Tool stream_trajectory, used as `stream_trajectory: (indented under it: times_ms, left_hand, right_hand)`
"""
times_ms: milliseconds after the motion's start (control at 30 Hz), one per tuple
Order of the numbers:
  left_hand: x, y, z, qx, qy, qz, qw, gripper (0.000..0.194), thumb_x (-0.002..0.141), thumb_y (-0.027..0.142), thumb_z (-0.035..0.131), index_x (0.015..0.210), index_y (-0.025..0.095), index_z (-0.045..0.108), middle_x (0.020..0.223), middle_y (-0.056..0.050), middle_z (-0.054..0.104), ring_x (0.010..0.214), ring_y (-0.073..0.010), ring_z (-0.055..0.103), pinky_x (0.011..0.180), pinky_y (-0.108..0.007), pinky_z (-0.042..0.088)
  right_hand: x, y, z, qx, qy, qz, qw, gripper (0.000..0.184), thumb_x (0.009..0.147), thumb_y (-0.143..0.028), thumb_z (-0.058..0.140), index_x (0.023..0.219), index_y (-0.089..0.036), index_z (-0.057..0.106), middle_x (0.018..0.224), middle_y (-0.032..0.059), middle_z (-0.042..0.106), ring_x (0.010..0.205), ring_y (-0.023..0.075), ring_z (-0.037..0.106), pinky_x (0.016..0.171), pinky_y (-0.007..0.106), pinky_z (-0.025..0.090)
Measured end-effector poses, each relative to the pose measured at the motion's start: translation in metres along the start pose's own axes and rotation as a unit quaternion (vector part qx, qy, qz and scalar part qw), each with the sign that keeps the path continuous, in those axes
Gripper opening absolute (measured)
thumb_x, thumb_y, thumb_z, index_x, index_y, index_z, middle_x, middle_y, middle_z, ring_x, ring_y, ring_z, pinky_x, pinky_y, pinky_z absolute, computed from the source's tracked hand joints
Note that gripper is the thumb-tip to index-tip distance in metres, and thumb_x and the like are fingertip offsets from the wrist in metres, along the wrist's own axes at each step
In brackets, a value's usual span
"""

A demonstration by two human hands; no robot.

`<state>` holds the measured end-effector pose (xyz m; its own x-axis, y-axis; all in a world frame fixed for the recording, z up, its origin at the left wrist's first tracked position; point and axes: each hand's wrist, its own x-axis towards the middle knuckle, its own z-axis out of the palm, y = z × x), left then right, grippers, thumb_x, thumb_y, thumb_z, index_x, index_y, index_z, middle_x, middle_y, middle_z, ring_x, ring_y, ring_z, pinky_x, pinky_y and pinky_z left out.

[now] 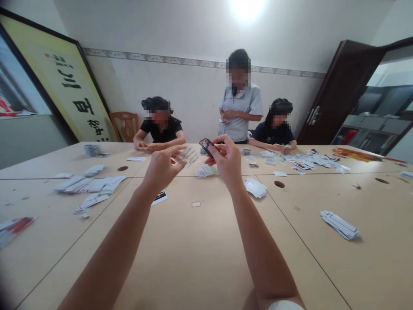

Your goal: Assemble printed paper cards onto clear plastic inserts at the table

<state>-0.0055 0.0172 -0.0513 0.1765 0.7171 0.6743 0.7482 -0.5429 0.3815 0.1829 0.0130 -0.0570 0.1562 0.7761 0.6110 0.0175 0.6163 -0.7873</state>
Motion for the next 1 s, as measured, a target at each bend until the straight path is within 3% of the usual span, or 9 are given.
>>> stream_trajectory:
  times_ms: [233,433,600,733,833,1000]
  left_hand:
    - [0.000,-0.003,-0.002,-0.004,-0.002,0.001,1.000,0.042,0.075,0.013,0.066,0.116,0.022,0.068,0.094,-0.004,0.075,0.076,-0.0180,0.067,0.081,-0.031,0.053]
    - [-0.001,-0.005,-0.004,-0.006,-0.006,0.005,1.000,0.045,0.074,0.013,0.066,0.119,0.022,0.062,0.092,-0.004,0.073,0.075,-0.0178,0.066,0.075,-0.030,0.052]
    - [-0.002,0.000,-0.006,-0.023,0.068,0.020,0.997,0.047,0.076,0.013,0.064,0.122,0.020,0.055,0.089,-0.001,0.072,0.071,-0.0139,0.064,0.068,-0.024,0.050]
    - [-0.006,0.009,-0.003,0.003,0.147,0.094,0.985,0.035,0.081,0.012,0.060,0.114,0.022,0.059,0.091,0.000,0.071,0.083,-0.0153,0.064,0.077,-0.026,0.051]
    - [-0.009,0.014,0.003,0.025,0.145,0.142,0.979,0.026,0.084,0.013,0.057,0.109,0.022,0.061,0.094,-0.001,0.071,0.088,-0.0164,0.063,0.080,-0.028,0.050]
    - [-0.010,0.015,0.011,0.000,0.093,0.154,0.984,0.024,0.085,0.013,0.057,0.108,0.019,0.060,0.091,-0.003,0.069,0.089,-0.0170,0.063,0.074,-0.026,0.050]
  right_hand:
    - [-0.003,-0.002,0.003,0.006,-0.036,0.036,0.999,0.038,0.072,-0.036,0.073,0.100,-0.027,0.048,0.065,-0.0075,0.066,0.044,0.0127,0.065,0.038,0.018,0.049]
    - [-0.003,0.002,0.005,0.012,-0.025,0.044,0.999,0.030,0.075,-0.039,0.068,0.082,-0.025,0.043,0.069,-0.0054,0.064,0.045,0.0115,0.065,0.036,0.017,0.046]
    - [-0.003,0.010,0.014,0.032,0.061,0.027,0.997,0.036,0.072,-0.041,0.073,0.096,-0.025,0.051,0.106,0.0018,0.061,0.081,0.0134,0.070,0.064,0.020,0.057]
    - [-0.010,0.013,0.026,0.114,-0.005,0.098,0.989,0.064,0.066,-0.044,0.080,0.118,-0.032,0.045,0.135,0.0074,0.047,0.110,0.0209,0.063,0.081,0.034,0.058]
    - [-0.015,0.012,0.034,0.180,-0.028,0.113,0.977,0.067,0.068,-0.046,0.079,0.121,-0.033,0.040,0.132,0.0074,0.050,0.110,0.0210,0.064,0.088,0.040,0.057]
    - [-0.017,0.013,0.039,0.222,0.039,0.093,0.970,0.068,0.066,-0.035,0.080,0.119,-0.032,0.037,0.119,0.0034,0.056,0.097,0.0164,0.068,0.090,0.036,0.056]
